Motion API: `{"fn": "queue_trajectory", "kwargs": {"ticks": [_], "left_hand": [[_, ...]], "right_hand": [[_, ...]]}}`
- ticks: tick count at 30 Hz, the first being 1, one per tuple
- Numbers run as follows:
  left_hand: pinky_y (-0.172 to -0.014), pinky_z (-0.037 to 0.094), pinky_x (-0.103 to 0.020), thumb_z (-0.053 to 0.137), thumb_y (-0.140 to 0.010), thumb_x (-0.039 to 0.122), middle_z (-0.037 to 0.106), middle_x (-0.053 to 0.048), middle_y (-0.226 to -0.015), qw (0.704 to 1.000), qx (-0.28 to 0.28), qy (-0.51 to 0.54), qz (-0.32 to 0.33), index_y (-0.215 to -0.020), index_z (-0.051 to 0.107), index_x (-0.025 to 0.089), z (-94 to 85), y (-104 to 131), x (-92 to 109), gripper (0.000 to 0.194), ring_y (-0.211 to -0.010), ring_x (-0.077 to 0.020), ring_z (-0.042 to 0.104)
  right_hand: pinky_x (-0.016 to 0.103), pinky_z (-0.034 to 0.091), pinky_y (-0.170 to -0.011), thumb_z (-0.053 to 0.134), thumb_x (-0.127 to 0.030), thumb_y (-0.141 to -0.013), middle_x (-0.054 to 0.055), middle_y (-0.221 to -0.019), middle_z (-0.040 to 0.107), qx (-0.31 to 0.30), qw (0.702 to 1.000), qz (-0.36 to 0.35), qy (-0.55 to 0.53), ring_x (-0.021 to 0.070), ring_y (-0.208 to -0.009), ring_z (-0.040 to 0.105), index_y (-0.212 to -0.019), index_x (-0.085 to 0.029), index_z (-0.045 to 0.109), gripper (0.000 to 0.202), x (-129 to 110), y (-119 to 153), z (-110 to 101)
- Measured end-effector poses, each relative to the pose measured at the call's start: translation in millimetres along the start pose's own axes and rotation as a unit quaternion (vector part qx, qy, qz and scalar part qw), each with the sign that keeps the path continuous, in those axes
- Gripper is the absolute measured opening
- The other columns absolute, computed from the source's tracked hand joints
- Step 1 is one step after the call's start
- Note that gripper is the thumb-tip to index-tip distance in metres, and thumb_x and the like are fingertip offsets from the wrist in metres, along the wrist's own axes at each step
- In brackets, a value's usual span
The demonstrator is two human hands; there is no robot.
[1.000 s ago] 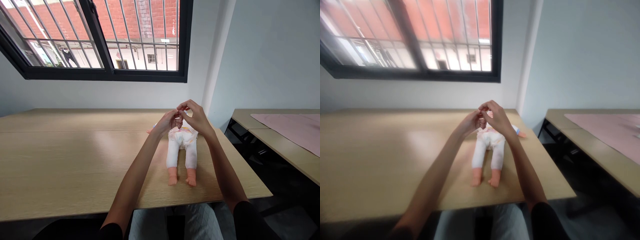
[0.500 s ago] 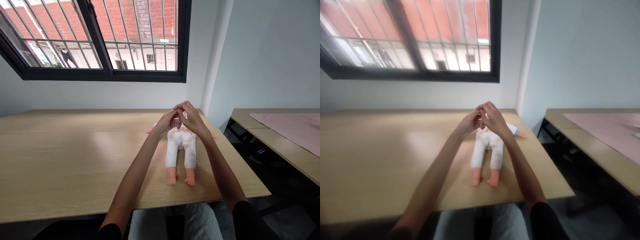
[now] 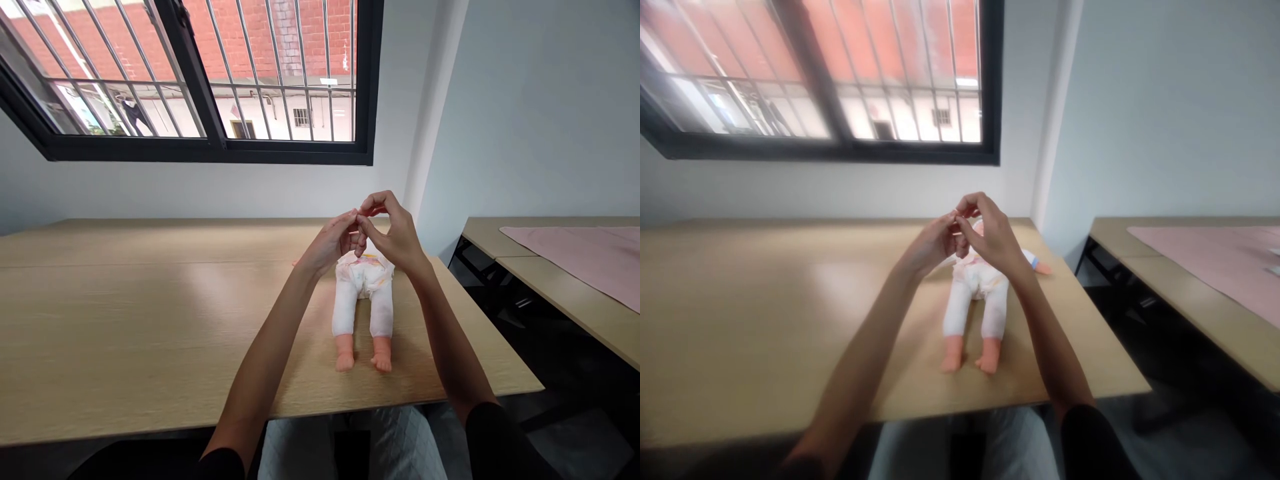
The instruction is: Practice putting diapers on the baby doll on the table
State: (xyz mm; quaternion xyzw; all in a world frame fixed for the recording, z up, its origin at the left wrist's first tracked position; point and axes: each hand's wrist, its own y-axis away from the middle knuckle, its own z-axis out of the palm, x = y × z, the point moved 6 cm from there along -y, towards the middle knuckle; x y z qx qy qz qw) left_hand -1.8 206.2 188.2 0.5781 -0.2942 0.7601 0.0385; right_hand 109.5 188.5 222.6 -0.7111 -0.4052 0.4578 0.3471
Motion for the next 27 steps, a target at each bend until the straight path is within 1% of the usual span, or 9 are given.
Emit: {"fn": "queue_trajectory", "kwargs": {"ticks": [3, 8, 13, 17, 20, 23, 27], "left_hand": [[-0.051, 0.047, -0.022, 0.054, -0.092, 0.043, 0.054, 0.001, -0.059, 1.0, 0.015, -0.005, -0.011, -0.083, 0.057, 0.016, 0.6, 2, 1, 0.029, -0.047, -0.0091, 0.053], [-0.05, 0.046, -0.023, 0.057, -0.091, 0.046, 0.054, 0.002, -0.057, 1.0, 0.017, 0.006, -0.016, -0.079, 0.056, 0.016, 5.1, 4, 4, 0.033, -0.047, -0.0097, 0.053], [-0.05, 0.046, -0.023, 0.06, -0.088, 0.051, 0.054, 0.002, -0.057, 1.0, -0.002, 0.01, -0.003, -0.078, 0.056, 0.017, 10.2, 7, 9, 0.036, -0.048, -0.01, 0.054], [-0.052, 0.046, -0.023, 0.06, -0.088, 0.05, 0.053, 0.002, -0.058, 0.999, -0.017, -0.02, 0.024, -0.079, 0.058, 0.017, 16.5, 14, 20, 0.035, -0.051, -0.0099, 0.053], [-0.052, 0.046, -0.023, 0.062, -0.087, 0.049, 0.053, 0.002, -0.059, 0.998, 0.001, -0.046, 0.048, -0.074, 0.058, 0.017, 22.3, 21, 31, 0.035, -0.053, -0.0095, 0.053], [-0.051, 0.046, -0.022, 0.065, -0.086, 0.045, 0.052, 0.003, -0.059, 0.996, 0.027, -0.047, 0.065, -0.068, 0.054, 0.018, 28.0, 27, 40, 0.035, -0.052, -0.0085, 0.052], [-0.049, 0.045, -0.022, 0.068, -0.084, 0.041, 0.052, 0.002, -0.061, 0.996, 0.036, -0.046, 0.075, -0.067, 0.053, 0.018, 33.4, 33, 46, 0.032, -0.053, -0.0087, 0.052]], "right_hand": [[0.04, 0.05, -0.091, 0.054, -0.029, -0.091, 0.002, -0.097, 0.06, 0.008, 1.0, -0.004, -0.001, 0.0177, -0.09, 0.06, -0.096, -0.026, 0.051, 0.007, -2, 1, -1], [0.041, 0.051, -0.091, 0.055, -0.032, -0.091, 0.002, -0.095, 0.06, 0.012, 1.0, 0.005, -0.004, 0.0187, -0.09, 0.06, -0.097, -0.026, 0.053, 0.009, -7, 1, -3], [0.04, 0.052, -0.09, 0.055, -0.033, -0.092, 0.003, -0.095, 0.059, 0.016, 1.0, -0.003, -0.022, 0.0188, -0.091, 0.06, -0.096, -0.026, 0.053, 0.008, -17, 3, -5], [0.041, 0.053, -0.091, 0.058, -0.036, -0.091, 0.002, -0.095, 0.061, 0.036, 0.998, 0.001, -0.047, 0.0187, -0.092, 0.061, -0.099, -0.027, 0.051, 0.014, -25, 4, -12], [0.041, 0.054, -0.09, 0.063, -0.036, -0.088, 0.002, -0.093, 0.062, 0.043, 0.996, -0.004, -0.08, 0.0177, -0.09, 0.062, -0.102, -0.027, 0.049, 0.022, -31, 5, -18], [0.041, 0.055, -0.087, 0.066, -0.036, -0.086, 0.001, -0.091, 0.062, 0.034, 0.993, -0.011, -0.109, 0.0174, -0.088, 0.063, -0.104, -0.027, 0.048, 0.027, -38, 5, -22], [0.039, 0.058, -0.081, 0.067, -0.033, -0.085, -0.001, -0.088, 0.06, 0.025, 0.992, -0.013, -0.127, 0.017, -0.087, 0.064, -0.1, -0.028, 0.047, 0.026, -46, 7, -25]]}}
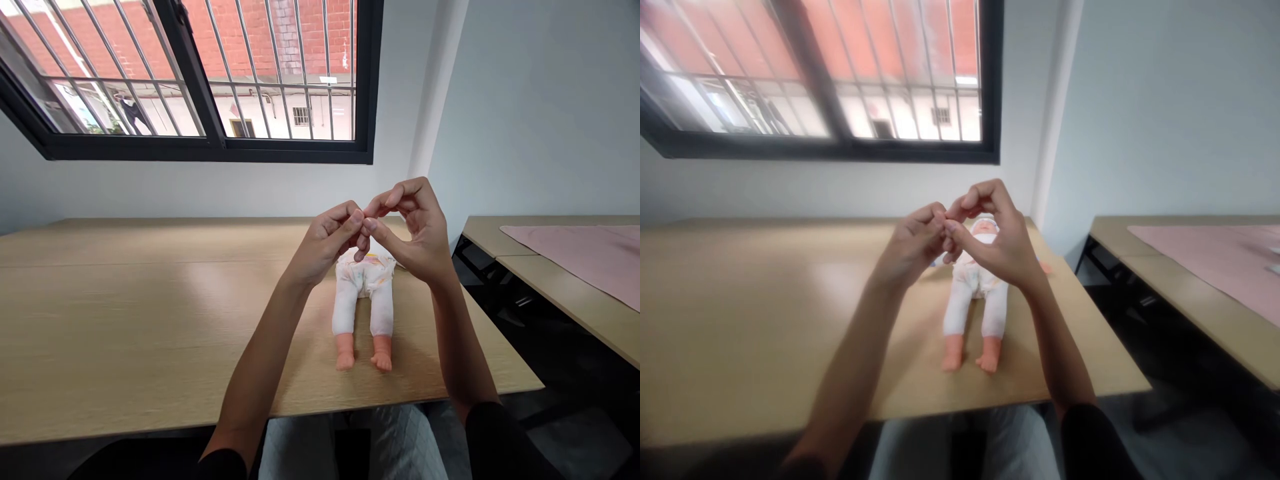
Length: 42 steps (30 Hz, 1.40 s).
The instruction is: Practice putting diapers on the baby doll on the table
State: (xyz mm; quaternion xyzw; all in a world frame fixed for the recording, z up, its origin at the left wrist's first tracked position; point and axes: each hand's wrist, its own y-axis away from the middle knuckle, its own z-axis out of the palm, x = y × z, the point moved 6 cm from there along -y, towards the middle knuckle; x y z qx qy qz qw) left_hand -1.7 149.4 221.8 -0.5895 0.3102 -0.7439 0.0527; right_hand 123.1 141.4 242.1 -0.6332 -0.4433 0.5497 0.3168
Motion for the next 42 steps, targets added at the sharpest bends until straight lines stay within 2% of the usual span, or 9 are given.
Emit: {"fn": "queue_trajectory", "kwargs": {"ticks": [4, 11, 17, 23, 29, 37, 42], "left_hand": [[-0.05, 0.045, -0.022, 0.068, -0.085, 0.041, 0.052, 0.002, -0.059, 1.0, -0.013, -0.019, 0.011, -0.067, 0.054, 0.019, 1.6, 2, 3, 0.032, -0.052, -0.0089, 0.051], [-0.051, 0.047, -0.023, 0.069, -0.084, 0.04, 0.05, 0.002, -0.056, 1.0, 0.012, -0.023, -0.01, -0.066, 0.054, 0.018, -4.1, 4, 0, 0.032, -0.052, -0.0099, 0.052], [-0.05, 0.046, -0.022, 0.071, -0.081, 0.044, 0.052, 0.002, -0.056, 0.998, -0.06, -0.01, 0.008, -0.067, 0.056, 0.017, 3.1, 4, 4, 0.034, -0.051, -0.0093, 0.051], [-0.051, 0.045, -0.02, 0.066, -0.086, 0.042, 0.053, 0.002, -0.058, 0.994, -0.106, -0.005, 0.014, -0.07, 0.056, 0.015, 7.6, 3, 4, 0.033, -0.052, -0.0082, 0.051], [-0.052, 0.045, -0.019, 0.063, -0.09, 0.035, 0.053, 0.002, -0.059, 0.994, -0.104, -0.019, 0.041, -0.071, 0.057, 0.015, 6.1, 2, 5, 0.028, -0.055, -0.0077, 0.051], [-0.051, 0.045, -0.02, 0.064, -0.088, 0.039, 0.052, 0.002, -0.058, 0.995, -0.09, -0.021, 0.025, -0.068, 0.055, 0.015, 5.1, 3, 5, 0.032, -0.053, -0.0083, 0.052], [-0.051, 0.045, -0.02, 0.069, -0.085, 0.036, 0.054, 0.004, -0.063, 0.998, -0.054, -0.023, 0.032, -0.078, 0.056, 0.017, -0.1, 0, 4, 0.024, -0.051, -0.0071, 0.052]], "right_hand": [[0.038, 0.058, -0.079, 0.068, -0.03, -0.084, -0.002, -0.085, 0.059, 0.005, 1.0, 0.0, -0.004, 0.0167, -0.087, 0.064, -0.097, -0.028, 0.047, 0.024, -8, 2, 0], [0.036, 0.06, -0.073, 0.067, -0.033, -0.084, -0.002, -0.084, 0.062, 0.008, 1.0, 0.015, -0.002, 0.016, -0.083, 0.066, -0.096, -0.028, 0.047, 0.024, -13, 3, 1], [0.032, 0.057, -0.069, 0.07, -0.03, -0.082, -0.004, -0.08, 0.062, 0.003, 0.999, 0.043, -0.033, 0.0133, -0.075, 0.065, -0.084, -0.026, 0.04, 0.03, -14, 3, -1], [0.029, 0.054, -0.068, 0.075, -0.028, -0.076, -0.005, -0.077, 0.061, 0.007, 0.993, 0.091, -0.069, 0.0118, -0.069, 0.063, -0.08, -0.024, 0.036, 0.039, -11, 2, -1], [0.029, 0.051, -0.067, 0.073, -0.026, -0.077, -0.004, -0.076, 0.061, 0.024, 0.991, 0.11, -0.067, 0.0121, -0.069, 0.063, -0.079, -0.024, 0.036, 0.037, -12, 3, -3], [0.03, 0.051, -0.071, 0.074, -0.03, -0.078, -0.004, -0.076, 0.061, -0.021, 0.989, 0.121, -0.084, 0.0129, -0.073, 0.064, -0.085, -0.024, 0.039, 0.036, -12, 2, -5], [0.028, 0.049, -0.068, 0.075, -0.031, -0.078, -0.004, -0.079, 0.061, -0.006, 0.993, 0.113, -0.041, 0.0121, -0.073, 0.063, -0.086, -0.024, 0.039, 0.037, -11, 2, -8]]}}
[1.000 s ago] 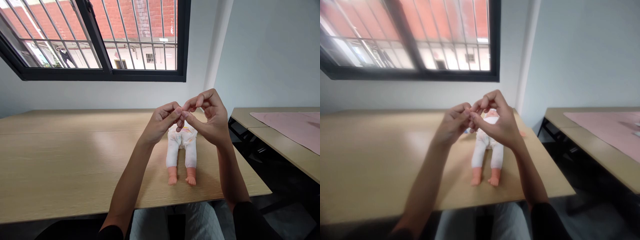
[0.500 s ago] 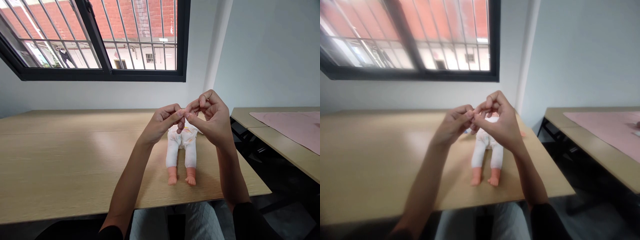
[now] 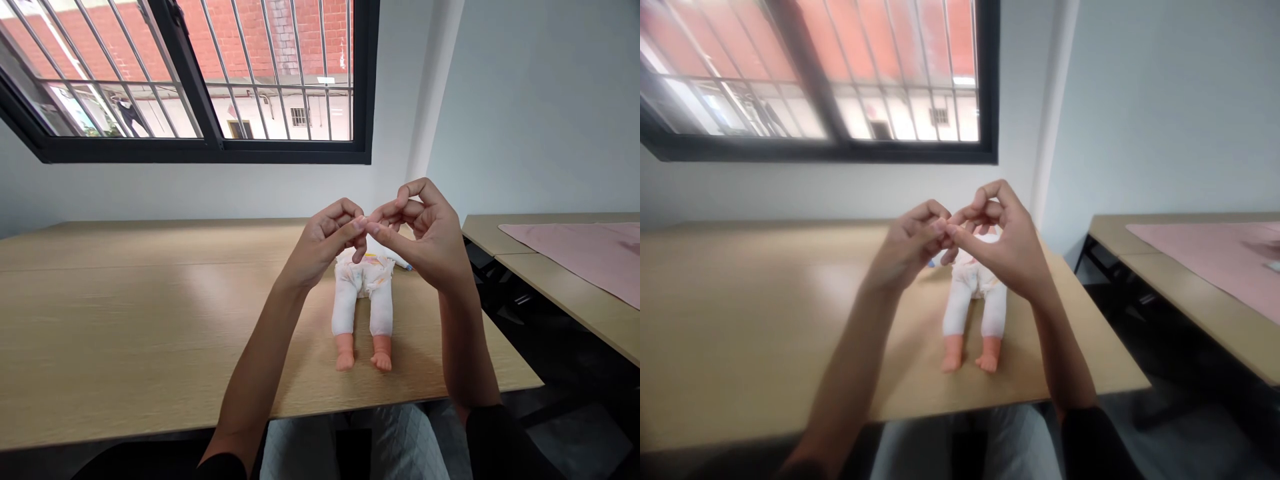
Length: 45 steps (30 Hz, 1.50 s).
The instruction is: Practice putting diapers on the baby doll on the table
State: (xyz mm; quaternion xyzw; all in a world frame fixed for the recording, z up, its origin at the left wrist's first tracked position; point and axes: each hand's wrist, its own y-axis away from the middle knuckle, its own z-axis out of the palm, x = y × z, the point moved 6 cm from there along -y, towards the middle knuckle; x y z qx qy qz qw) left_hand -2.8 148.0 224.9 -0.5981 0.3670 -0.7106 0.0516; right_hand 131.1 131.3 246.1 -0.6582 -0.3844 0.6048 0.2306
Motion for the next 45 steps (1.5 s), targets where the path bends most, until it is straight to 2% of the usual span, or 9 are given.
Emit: {"fn": "queue_trajectory", "kwargs": {"ticks": [4, 8, 14, 19, 24, 31, 37, 45], "left_hand": [[-0.051, 0.046, -0.021, 0.069, -0.085, 0.037, 0.057, 0.002, -0.069, 1.0, 0.023, -0.01, 0.009, -0.084, 0.06, 0.016, -1.4, -1, 0, 0.023, -0.052, -0.0069, 0.054], [-0.05, 0.045, -0.021, 0.07, -0.083, 0.038, 0.054, 0.002, -0.072, 1.0, 0.006, 0.013, 0.002, -0.079, 0.058, 0.015, 2.9, 0, 1, 0.026, -0.05, -0.0056, 0.053], [-0.049, 0.043, -0.021, 0.07, -0.084, 0.036, 0.051, 0.004, -0.071, 0.996, -0.039, 0.075, 0.002, -0.076, 0.056, 0.016, 9.3, 1, 3, 0.026, -0.047, -0.004, 0.05], [-0.046, 0.043, -0.019, 0.071, -0.082, 0.041, 0.051, 0.004, -0.069, 0.994, -0.049, 0.098, 0.005, -0.074, 0.052, 0.017, 8.4, 2, 2, 0.032, -0.045, -0.004, 0.049], [-0.046, 0.044, -0.018, 0.071, -0.083, 0.04, 0.053, 0.004, -0.068, 0.994, -0.063, 0.091, 0.008, -0.074, 0.05, 0.017, 8.1, 4, 1, 0.032, -0.046, -0.0048, 0.051], [-0.048, 0.046, -0.019, 0.075, -0.078, 0.041, 0.055, 0.002, -0.07, 0.999, -0.035, 0.033, 0.003, -0.07, 0.053, 0.016, 6.7, 3, 4, 0.034, -0.049, -0.0052, 0.05], [-0.052, 0.046, -0.019, 0.076, -0.078, 0.038, 0.058, -0.001, -0.071, 1.0, -0.024, -0.005, 0.011, -0.071, 0.058, 0.015, 5.9, 3, 5, 0.031, -0.056, -0.0071, 0.053], [-0.053, 0.046, -0.019, 0.072, -0.082, 0.037, 0.058, 0.0, -0.066, 0.999, -0.044, -0.008, -0.007, -0.073, 0.058, 0.015, 7.0, 3, -3, 0.027, -0.056, -0.0075, 0.053]], "right_hand": [[0.027, 0.048, -0.066, 0.073, -0.029, -0.079, -0.003, -0.083, 0.062, 0.039, 0.998, -0.025, 0.037, 0.0114, -0.073, 0.061, -0.087, -0.024, 0.041, 0.033, 0, 0, -8], [0.027, 0.048, -0.066, 0.072, -0.026, -0.079, -0.003, -0.082, 0.062, 0.045, 0.997, -0.035, 0.049, 0.0111, -0.073, 0.06, -0.087, -0.024, 0.042, 0.031, 1, -1, -13], [0.028, 0.05, -0.068, 0.072, -0.025, -0.08, -0.003, -0.082, 0.062, 0.02, 0.998, -0.035, 0.037, 0.0121, -0.076, 0.061, -0.086, -0.024, 0.043, 0.029, -8, 2, -5], [0.031, 0.052, -0.071, 0.071, -0.021, -0.08, -0.002, -0.083, 0.063, 0.027, 0.997, -0.06, 0.049, 0.0144, -0.081, 0.063, -0.087, -0.023, 0.047, 0.025, -25, 12, 3], [0.034, 0.052, -0.071, 0.07, -0.017, -0.08, -0.001, -0.085, 0.063, 0.038, 0.993, -0.083, 0.079, 0.0143, -0.075, 0.061, -0.09, -0.023, 0.051, 0.022, -36, 21, 9], [0.037, 0.053, -0.072, 0.067, -0.016, -0.081, -0.001, -0.084, 0.059, 0.058, 0.989, -0.06, 0.122, 0.0163, -0.076, 0.058, -0.096, -0.026, 0.052, 0.023, -35, 25, 10], [0.031, 0.051, -0.065, 0.066, -0.015, -0.081, -0.001, -0.085, 0.057, 0.029, 0.986, -0.065, 0.149, 0.0147, -0.074, 0.055, -0.092, -0.025, 0.05, 0.022, -37, 25, 8], [0.028, 0.048, -0.064, 0.063, -0.017, -0.084, -0.001, -0.084, 0.058, -0.007, 0.985, -0.046, 0.167, 0.0134, -0.072, 0.054, -0.086, -0.024, 0.046, 0.019, -35, 25, 5]]}}
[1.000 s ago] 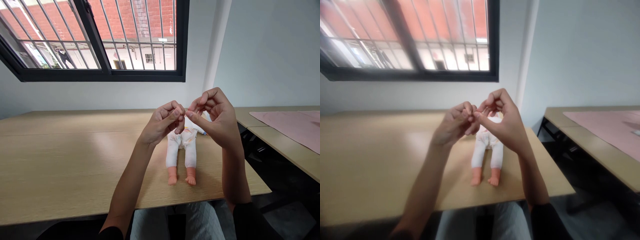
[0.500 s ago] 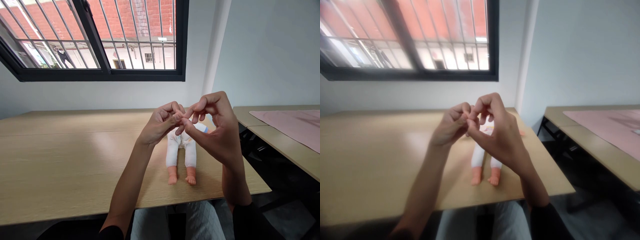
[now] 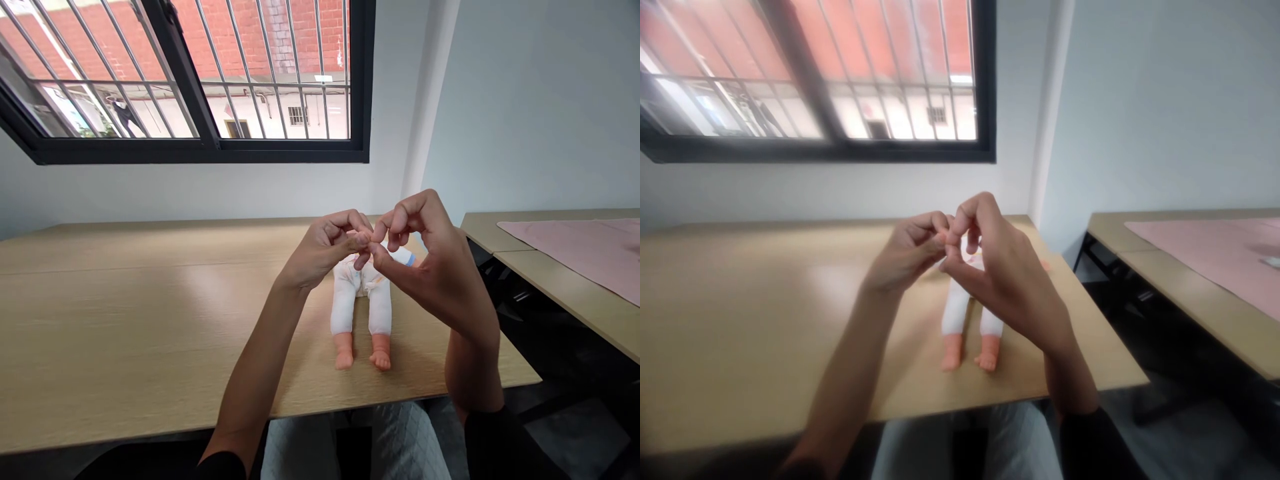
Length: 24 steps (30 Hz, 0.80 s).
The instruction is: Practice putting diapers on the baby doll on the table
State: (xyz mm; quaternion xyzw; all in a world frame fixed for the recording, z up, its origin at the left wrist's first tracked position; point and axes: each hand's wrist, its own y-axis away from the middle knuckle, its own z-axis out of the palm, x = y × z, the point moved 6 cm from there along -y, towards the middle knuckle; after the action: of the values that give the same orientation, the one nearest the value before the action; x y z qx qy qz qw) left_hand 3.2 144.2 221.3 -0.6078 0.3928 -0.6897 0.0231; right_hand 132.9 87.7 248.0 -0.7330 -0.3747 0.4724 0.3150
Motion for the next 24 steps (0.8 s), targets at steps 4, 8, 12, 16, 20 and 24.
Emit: {"fn": "queue_trajectory", "kwargs": {"ticks": [4, 8, 12, 16, 20, 24], "left_hand": [[-0.053, 0.046, -0.02, 0.073, -0.081, 0.037, 0.059, 0.0, -0.067, 1.0, 0.006, -0.011, 0.003, -0.072, 0.058, 0.015, -0.7, 0, 2, 0.028, -0.053, -0.0068, 0.051], [-0.055, 0.047, -0.02, 0.075, -0.079, 0.036, 0.061, -0.001, -0.07, 0.999, 0.01, -0.031, 0.002, -0.071, 0.059, 0.015, 0.1, 0, 4, 0.028, -0.057, -0.0079, 0.054], [-0.056, 0.048, -0.021, 0.076, -0.077, 0.037, 0.061, -0.001, -0.07, 0.999, 0.023, -0.049, 0.0, -0.071, 0.059, 0.015, 0.3, 0, 6, 0.028, -0.06, -0.0095, 0.056], [-0.056, 0.048, -0.021, 0.078, -0.076, 0.036, 0.061, 0.0, -0.068, 0.997, 0.043, -0.056, 0.007, -0.073, 0.061, 0.016, -0.3, 2, 7, 0.027, -0.06, -0.0094, 0.056], [-0.055, 0.047, -0.021, 0.078, -0.076, 0.035, 0.06, 0.001, -0.066, 0.996, 0.069, -0.055, 0.025, -0.075, 0.063, 0.016, 2.1, 5, 11, 0.024, -0.058, -0.0088, 0.055], [-0.053, 0.047, -0.021, 0.076, -0.078, 0.037, 0.062, 0.0, -0.069, 0.995, 0.083, -0.036, 0.04, -0.076, 0.062, 0.017, 9.1, 7, 17, 0.025, -0.058, -0.0086, 0.056]], "right_hand": [[0.028, 0.047, -0.063, 0.062, -0.018, -0.085, -0.001, -0.085, 0.058, -0.006, 1.0, 0.002, 0.016, 0.0138, -0.073, 0.053, -0.087, -0.024, 0.044, 0.019, 1, 1, 0], [0.025, 0.044, -0.059, 0.06, -0.018, -0.085, -0.001, -0.086, 0.058, -0.024, 0.999, 0.007, 0.031, 0.0134, -0.071, 0.054, -0.092, -0.025, 0.044, 0.02, 2, 4, 1], [0.024, 0.041, -0.054, 0.058, -0.017, -0.084, -0.001, -0.086, 0.057, -0.024, 1.0, 0.006, 0.019, 0.0129, -0.069, 0.054, -0.095, -0.025, 0.045, 0.019, 4, 5, 2], [0.025, 0.044, -0.056, 0.059, -0.016, -0.084, -0.001, -0.085, 0.056, -0.009, 1.0, 0.014, 0.013, 0.0128, -0.068, 0.053, -0.095, -0.025, 0.044, 0.02, 5, 5, 2], [0.027, 0.047, -0.058, 0.061, -0.015, -0.084, -0.001, -0.084, 0.054, 0.017, 0.999, 0.027, -0.007, 0.013, -0.068, 0.053, -0.093, -0.026, 0.044, 0.022, 5, 5, 1], [0.031, 0.051, -0.065, 0.06, -0.014, -0.084, -0.002, -0.081, 0.05, 0.05, 0.998, 0.015, -0.031, 0.0141, -0.073, 0.055, -0.091, -0.026, 0.043, 0.022, 0, 5, 3]]}}
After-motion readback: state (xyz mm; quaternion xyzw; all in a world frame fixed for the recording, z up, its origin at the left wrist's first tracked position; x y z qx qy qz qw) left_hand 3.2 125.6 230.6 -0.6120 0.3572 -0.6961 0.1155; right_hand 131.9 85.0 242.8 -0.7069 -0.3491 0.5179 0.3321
